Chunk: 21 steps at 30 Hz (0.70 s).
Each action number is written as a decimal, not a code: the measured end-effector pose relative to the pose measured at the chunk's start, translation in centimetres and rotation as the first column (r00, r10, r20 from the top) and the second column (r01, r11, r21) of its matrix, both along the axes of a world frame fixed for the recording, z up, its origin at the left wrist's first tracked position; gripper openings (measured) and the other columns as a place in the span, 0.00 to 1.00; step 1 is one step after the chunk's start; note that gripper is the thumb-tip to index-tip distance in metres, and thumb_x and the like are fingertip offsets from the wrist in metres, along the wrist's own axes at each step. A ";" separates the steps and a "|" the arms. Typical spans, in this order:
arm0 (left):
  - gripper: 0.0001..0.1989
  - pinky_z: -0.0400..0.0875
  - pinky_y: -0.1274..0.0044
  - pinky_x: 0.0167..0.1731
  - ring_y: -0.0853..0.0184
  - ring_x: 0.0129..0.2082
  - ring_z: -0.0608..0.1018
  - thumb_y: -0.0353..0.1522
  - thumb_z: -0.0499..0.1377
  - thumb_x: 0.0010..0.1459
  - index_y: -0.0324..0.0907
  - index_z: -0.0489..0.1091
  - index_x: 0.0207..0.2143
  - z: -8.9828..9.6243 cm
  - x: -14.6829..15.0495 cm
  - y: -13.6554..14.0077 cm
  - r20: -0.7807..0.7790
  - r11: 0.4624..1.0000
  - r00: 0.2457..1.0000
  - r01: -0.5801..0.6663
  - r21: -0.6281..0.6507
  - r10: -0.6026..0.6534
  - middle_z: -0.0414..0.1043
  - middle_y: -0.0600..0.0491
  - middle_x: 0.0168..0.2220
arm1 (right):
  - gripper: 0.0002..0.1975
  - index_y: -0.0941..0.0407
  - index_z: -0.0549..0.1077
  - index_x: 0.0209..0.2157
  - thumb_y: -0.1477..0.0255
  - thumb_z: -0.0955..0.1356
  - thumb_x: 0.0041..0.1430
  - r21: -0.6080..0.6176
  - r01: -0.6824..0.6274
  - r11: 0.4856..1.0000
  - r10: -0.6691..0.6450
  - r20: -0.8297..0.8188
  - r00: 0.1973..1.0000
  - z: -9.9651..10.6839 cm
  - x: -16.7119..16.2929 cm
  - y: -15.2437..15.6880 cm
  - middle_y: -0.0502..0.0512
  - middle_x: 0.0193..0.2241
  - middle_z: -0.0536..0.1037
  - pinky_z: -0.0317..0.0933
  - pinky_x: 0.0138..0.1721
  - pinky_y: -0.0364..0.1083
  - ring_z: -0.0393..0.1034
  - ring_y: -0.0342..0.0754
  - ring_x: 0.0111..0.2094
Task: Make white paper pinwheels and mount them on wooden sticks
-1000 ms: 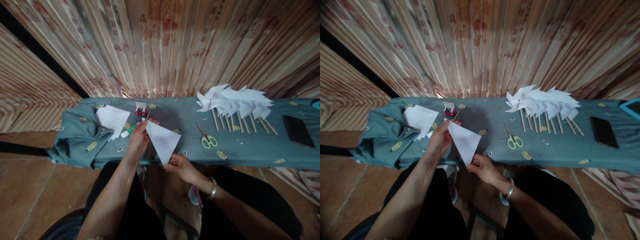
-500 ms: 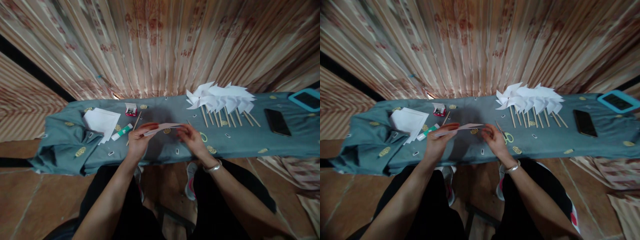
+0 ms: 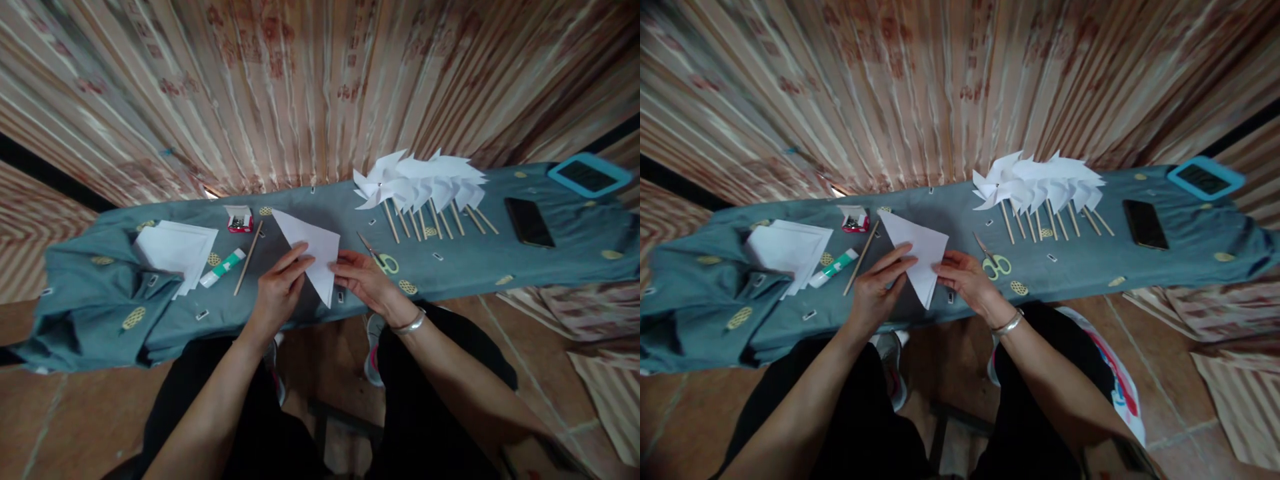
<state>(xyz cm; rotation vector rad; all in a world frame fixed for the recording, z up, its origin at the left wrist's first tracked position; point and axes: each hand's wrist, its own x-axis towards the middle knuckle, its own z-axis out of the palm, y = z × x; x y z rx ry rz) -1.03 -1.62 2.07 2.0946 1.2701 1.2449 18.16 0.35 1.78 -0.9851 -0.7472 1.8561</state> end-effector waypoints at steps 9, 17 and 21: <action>0.29 0.75 0.73 0.43 0.61 0.46 0.79 0.40 0.69 0.47 0.45 0.71 0.52 -1.3 2.2 1.0 0.634 0.850 0.719 0.117 -0.513 0.284 0.74 0.45 0.53 | 0.21 0.54 0.75 0.34 0.68 0.79 0.34 0.187 0.080 0.979 -0.117 0.196 0.973 -1.3 1.4 1.8 0.46 0.24 0.79 0.64 0.29 0.42 0.70 0.42 0.25; 0.17 0.73 0.72 0.38 0.65 0.31 0.79 0.32 0.73 0.35 0.37 0.78 0.32 -2.0 4.9 1.2 0.686 0.652 0.583 0.321 -0.686 0.435 0.81 0.49 0.32 | 0.24 0.52 0.73 0.39 0.67 0.78 0.38 0.255 -0.032 0.966 -0.048 0.304 0.951 -1.9 1.7 2.2 0.46 0.26 0.80 0.67 0.37 0.46 0.74 0.46 0.29; 0.16 0.73 0.72 0.38 0.65 0.30 0.79 0.31 0.73 0.34 0.38 0.79 0.30 -2.5 5.5 1.6 0.679 0.659 0.583 0.300 -0.690 0.446 0.81 0.50 0.31 | 0.22 0.53 0.73 0.39 0.64 0.77 0.40 0.291 0.016 0.957 -0.109 0.304 0.946 -2.1 1.9 2.7 0.48 0.27 0.80 0.68 0.36 0.47 0.75 0.46 0.30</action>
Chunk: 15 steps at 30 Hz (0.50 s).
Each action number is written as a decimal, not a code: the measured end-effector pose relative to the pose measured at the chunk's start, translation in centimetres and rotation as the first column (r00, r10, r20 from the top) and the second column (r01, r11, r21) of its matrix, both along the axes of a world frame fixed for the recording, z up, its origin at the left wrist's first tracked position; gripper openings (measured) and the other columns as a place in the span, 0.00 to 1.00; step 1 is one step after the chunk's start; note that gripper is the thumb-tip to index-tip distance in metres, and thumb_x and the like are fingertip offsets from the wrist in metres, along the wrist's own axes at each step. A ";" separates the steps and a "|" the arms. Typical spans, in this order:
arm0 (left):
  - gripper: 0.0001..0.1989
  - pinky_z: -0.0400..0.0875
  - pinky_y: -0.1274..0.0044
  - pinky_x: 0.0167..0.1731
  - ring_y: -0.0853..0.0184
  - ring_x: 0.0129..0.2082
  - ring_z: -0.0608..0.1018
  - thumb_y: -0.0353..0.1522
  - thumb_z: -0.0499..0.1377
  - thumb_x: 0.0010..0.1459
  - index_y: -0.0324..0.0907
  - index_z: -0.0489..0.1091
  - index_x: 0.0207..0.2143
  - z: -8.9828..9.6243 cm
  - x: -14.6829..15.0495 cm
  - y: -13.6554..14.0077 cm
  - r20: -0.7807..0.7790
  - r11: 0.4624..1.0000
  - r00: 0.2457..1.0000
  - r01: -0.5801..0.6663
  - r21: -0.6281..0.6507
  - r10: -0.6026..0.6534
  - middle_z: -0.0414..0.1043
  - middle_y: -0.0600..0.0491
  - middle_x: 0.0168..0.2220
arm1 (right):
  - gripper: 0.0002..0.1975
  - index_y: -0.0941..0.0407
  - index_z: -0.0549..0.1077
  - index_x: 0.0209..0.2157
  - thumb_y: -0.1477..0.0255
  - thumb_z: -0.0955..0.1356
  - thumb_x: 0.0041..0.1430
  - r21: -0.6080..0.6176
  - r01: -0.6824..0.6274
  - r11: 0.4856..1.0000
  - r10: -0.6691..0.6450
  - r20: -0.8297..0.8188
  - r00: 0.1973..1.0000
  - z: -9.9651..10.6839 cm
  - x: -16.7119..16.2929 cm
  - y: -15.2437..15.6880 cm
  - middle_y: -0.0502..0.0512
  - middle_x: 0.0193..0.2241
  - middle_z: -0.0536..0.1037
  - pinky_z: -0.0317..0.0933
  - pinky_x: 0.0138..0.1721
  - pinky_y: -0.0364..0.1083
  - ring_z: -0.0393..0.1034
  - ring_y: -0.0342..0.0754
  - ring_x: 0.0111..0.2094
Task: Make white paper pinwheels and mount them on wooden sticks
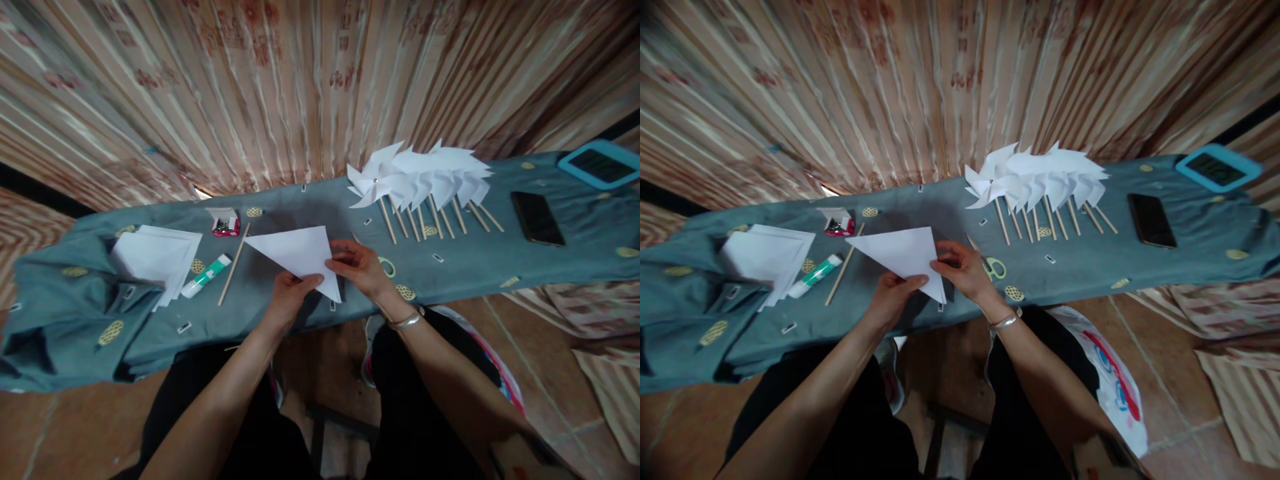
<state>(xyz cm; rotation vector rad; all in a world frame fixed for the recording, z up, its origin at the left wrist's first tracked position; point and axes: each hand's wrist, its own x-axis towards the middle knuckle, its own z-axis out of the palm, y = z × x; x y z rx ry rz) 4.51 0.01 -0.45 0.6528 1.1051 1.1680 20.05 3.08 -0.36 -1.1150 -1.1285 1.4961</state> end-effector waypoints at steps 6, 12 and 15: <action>0.12 0.73 0.72 0.37 0.65 0.28 0.78 0.30 0.72 0.32 0.40 0.79 0.25 -1.2 0.8 0.2 -0.090 0.998 0.994 0.059 0.008 -0.058 0.81 0.53 0.28 | 0.23 0.54 0.75 0.38 0.61 0.78 0.39 0.035 0.093 0.995 -0.090 -0.061 0.994 -0.4 0.4 1.5 0.48 0.28 0.80 0.68 0.34 0.46 0.74 0.46 0.30; 0.16 0.73 0.73 0.34 0.64 0.28 0.79 0.37 0.73 0.35 0.39 0.79 0.28 -0.9 0.5 0.7 -0.019 0.998 0.998 0.065 0.008 -0.065 0.80 0.51 0.28 | 0.22 0.54 0.76 0.35 0.62 0.79 0.36 0.023 0.185 0.982 -0.185 -0.032 0.982 -0.5 0.7 2.4 0.44 0.22 0.76 0.63 0.27 0.41 0.69 0.41 0.24; 0.21 0.74 0.73 0.33 0.63 0.30 0.80 0.44 0.72 0.37 0.38 0.78 0.29 -0.5 -0.2 1.7 0.045 1.000 0.999 -0.023 0.011 0.022 0.80 0.49 0.29 | 0.22 0.55 0.76 0.35 0.63 0.79 0.35 -0.006 0.187 0.982 -0.187 -0.021 0.982 -0.5 0.7 2.4 0.44 0.22 0.76 0.62 0.27 0.41 0.69 0.40 0.24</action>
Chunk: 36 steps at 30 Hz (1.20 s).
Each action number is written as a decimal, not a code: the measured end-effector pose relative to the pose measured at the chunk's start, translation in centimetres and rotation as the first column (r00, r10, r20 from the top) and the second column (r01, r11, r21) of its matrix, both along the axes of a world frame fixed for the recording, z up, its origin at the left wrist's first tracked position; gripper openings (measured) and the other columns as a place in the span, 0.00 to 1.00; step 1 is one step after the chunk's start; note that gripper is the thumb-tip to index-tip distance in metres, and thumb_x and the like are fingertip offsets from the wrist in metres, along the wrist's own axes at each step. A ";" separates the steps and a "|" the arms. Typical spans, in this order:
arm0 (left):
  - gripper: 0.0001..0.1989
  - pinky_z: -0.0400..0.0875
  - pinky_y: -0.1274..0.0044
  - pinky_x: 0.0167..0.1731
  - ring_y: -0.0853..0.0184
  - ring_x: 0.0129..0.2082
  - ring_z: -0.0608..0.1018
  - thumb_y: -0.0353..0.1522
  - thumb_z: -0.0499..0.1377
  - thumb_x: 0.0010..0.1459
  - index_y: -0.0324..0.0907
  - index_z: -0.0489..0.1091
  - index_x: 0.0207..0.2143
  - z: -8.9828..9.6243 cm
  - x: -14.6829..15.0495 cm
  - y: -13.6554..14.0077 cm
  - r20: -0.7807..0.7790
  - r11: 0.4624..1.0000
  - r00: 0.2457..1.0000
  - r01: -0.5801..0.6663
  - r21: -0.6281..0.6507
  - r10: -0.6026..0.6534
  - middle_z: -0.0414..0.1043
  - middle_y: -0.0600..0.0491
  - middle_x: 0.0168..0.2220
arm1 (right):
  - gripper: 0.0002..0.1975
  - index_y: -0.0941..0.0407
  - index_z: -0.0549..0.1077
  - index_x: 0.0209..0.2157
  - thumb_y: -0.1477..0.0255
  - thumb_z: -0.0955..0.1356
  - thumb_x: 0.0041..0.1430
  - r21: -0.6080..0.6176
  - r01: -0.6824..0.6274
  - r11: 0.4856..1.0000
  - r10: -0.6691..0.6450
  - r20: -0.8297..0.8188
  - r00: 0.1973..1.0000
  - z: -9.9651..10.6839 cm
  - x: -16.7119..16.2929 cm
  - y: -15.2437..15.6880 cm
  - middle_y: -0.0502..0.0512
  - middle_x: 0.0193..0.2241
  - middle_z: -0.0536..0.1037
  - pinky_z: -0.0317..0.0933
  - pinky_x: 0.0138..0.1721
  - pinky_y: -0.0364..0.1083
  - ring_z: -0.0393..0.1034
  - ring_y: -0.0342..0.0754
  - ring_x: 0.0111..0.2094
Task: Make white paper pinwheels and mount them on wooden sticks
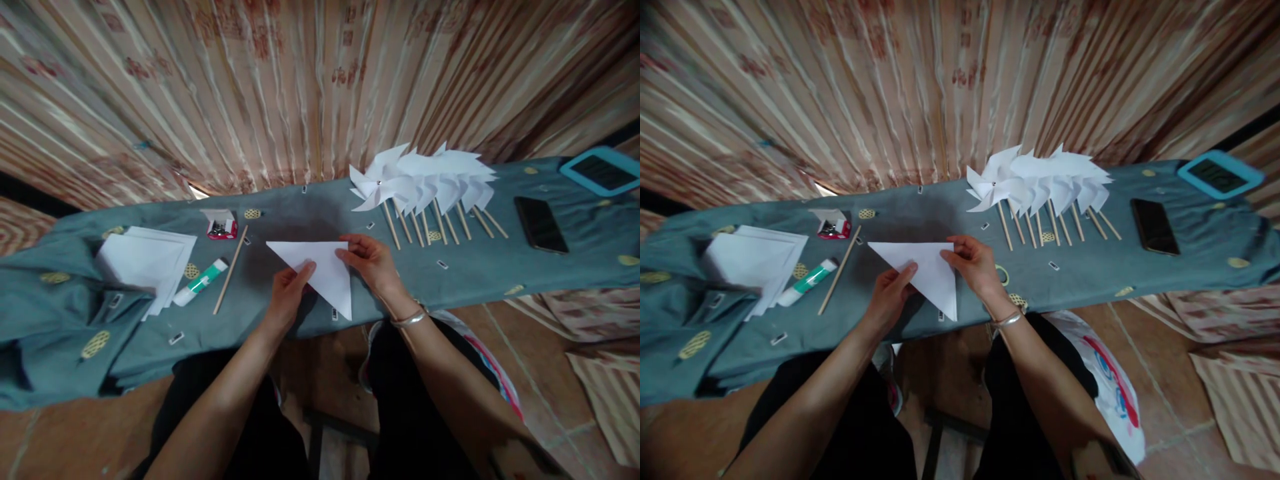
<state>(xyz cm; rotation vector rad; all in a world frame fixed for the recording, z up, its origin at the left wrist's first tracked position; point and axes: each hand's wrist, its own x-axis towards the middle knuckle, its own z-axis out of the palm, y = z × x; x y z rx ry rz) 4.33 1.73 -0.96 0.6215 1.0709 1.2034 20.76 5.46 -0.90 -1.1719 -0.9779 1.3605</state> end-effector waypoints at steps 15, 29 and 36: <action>0.18 0.73 0.74 0.32 0.63 0.32 0.81 0.43 0.69 0.42 0.37 0.75 0.29 -0.3 -3.3 3.0 0.042 0.989 0.991 -0.133 0.059 0.131 0.79 0.49 0.29 | 0.21 0.55 0.76 0.36 0.66 0.78 0.38 -0.013 0.021 1.000 -0.020 0.073 0.997 -0.2 0.1 0.2 0.39 0.16 0.69 0.58 0.25 0.41 0.64 0.38 0.20; 0.20 0.74 0.75 0.33 0.64 0.32 0.81 0.47 0.67 0.46 0.38 0.74 0.30 -0.2 -3.5 3.4 0.035 0.988 0.991 -0.129 0.086 0.127 0.79 0.49 0.31 | 0.23 0.54 0.76 0.34 0.64 0.80 0.33 -0.040 0.025 0.999 -0.025 -0.004 1.000 0.3 -0.6 0.2 0.42 0.19 0.75 0.64 0.29 0.42 0.69 0.40 0.23; 0.25 0.75 0.73 0.34 0.65 0.31 0.80 0.35 0.72 0.40 0.41 0.74 0.43 -0.4 -2.0 2.3 -0.007 0.995 0.998 0.064 0.077 -0.063 0.80 0.53 0.31 | 0.25 0.54 0.75 0.36 0.57 0.78 0.37 -0.023 0.074 0.997 -0.074 0.020 0.997 0.6 -0.3 0.4 0.44 0.20 0.75 0.63 0.27 0.43 0.67 0.41 0.22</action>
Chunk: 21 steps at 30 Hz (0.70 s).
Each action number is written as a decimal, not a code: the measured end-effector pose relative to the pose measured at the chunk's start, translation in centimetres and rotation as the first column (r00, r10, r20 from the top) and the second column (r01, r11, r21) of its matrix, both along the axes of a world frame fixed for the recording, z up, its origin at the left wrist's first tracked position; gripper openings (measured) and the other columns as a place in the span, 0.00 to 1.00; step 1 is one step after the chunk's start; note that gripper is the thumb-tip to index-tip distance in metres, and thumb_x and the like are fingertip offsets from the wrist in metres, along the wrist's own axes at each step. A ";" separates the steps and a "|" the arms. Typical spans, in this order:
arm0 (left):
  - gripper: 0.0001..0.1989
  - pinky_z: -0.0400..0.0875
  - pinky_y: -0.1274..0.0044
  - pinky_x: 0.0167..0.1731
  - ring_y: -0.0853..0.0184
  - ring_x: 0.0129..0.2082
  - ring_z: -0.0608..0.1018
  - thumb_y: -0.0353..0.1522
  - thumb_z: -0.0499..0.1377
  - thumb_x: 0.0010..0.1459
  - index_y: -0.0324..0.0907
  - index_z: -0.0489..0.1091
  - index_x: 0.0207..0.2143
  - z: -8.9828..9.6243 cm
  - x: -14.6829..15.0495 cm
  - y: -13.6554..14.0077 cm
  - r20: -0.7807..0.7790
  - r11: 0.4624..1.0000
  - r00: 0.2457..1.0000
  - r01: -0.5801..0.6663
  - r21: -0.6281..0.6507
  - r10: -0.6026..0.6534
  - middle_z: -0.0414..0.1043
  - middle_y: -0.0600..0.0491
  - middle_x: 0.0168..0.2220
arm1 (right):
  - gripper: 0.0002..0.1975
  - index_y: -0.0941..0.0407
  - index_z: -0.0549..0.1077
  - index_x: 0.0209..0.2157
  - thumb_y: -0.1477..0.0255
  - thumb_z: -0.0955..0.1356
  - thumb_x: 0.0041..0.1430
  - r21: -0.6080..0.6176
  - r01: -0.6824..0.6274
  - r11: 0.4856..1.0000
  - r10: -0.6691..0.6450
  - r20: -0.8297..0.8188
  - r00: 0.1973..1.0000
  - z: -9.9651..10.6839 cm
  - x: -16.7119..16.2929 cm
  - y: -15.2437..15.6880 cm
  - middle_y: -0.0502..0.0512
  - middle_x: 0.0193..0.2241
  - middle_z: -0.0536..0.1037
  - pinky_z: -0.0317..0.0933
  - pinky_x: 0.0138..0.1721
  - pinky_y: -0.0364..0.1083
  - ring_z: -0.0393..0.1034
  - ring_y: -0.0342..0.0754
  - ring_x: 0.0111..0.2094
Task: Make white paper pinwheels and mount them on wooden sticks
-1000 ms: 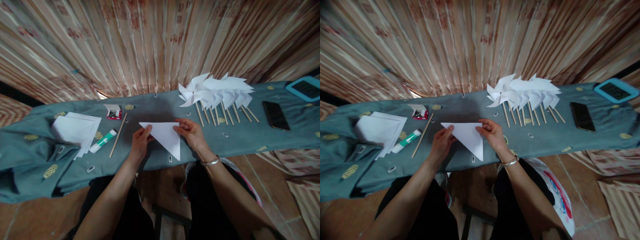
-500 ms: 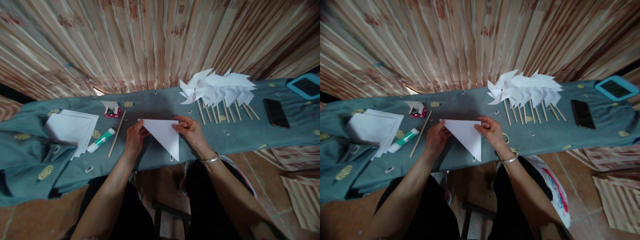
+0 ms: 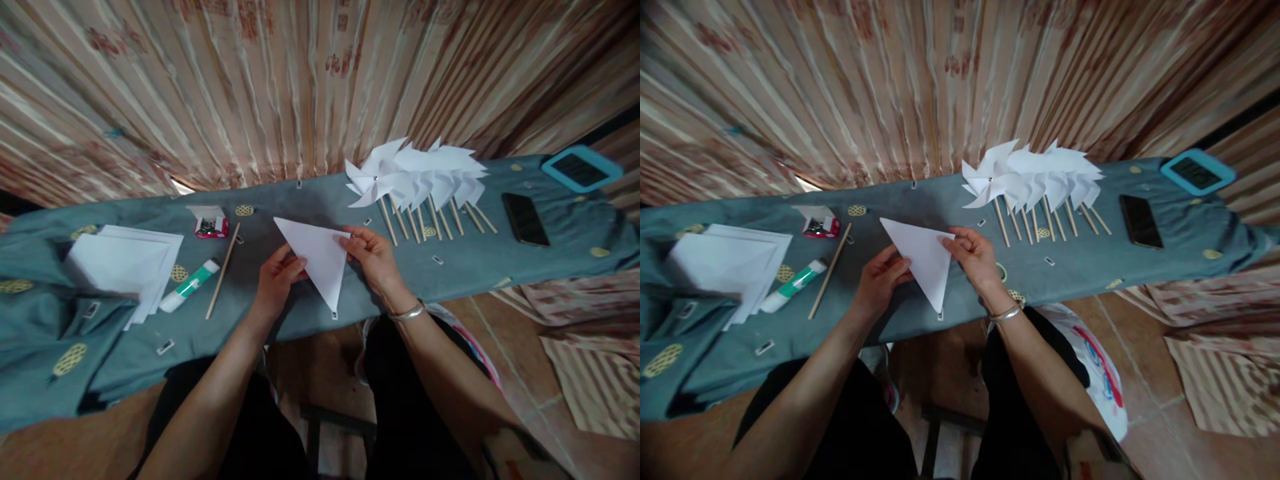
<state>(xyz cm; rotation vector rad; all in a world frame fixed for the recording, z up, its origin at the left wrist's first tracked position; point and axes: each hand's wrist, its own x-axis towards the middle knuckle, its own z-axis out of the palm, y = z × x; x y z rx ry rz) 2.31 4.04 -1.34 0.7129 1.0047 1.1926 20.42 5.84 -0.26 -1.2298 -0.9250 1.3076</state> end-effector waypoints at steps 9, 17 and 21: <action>0.24 0.76 0.73 0.37 0.67 0.31 0.80 0.32 0.72 0.37 0.42 0.75 0.41 0.2 -0.8 0.2 0.079 0.994 0.992 -0.101 -0.032 0.103 0.79 0.54 0.31 | 0.25 0.53 0.76 0.38 0.56 0.78 0.39 -0.032 -0.110 0.993 0.106 -0.106 0.989 0.6 0.0 -0.8 0.49 0.29 0.81 0.68 0.32 0.43 0.74 0.43 0.29; 0.23 0.75 0.77 0.35 0.71 0.30 0.79 0.31 0.73 0.34 0.42 0.74 0.37 0.7 -0.8 0.2 0.093 0.980 0.976 -0.198 -0.004 0.197 0.79 0.57 0.29 | 0.22 0.54 0.77 0.36 0.59 0.78 0.40 -0.027 -0.271 0.962 0.271 -0.016 0.963 0.7 -0.2 -1.7 0.48 0.27 0.81 0.67 0.31 0.43 0.73 0.42 0.26; 0.22 0.75 0.78 0.35 0.71 0.30 0.79 0.30 0.73 0.33 0.42 0.74 0.36 1.0 -1.0 0.0 0.089 0.976 0.973 -0.215 0.013 0.213 0.78 0.57 0.29 | 0.20 0.54 0.77 0.37 0.60 0.78 0.43 -0.008 -0.307 0.952 0.307 -0.012 0.952 0.9 -0.1 -1.9 0.48 0.27 0.80 0.68 0.31 0.43 0.73 0.42 0.26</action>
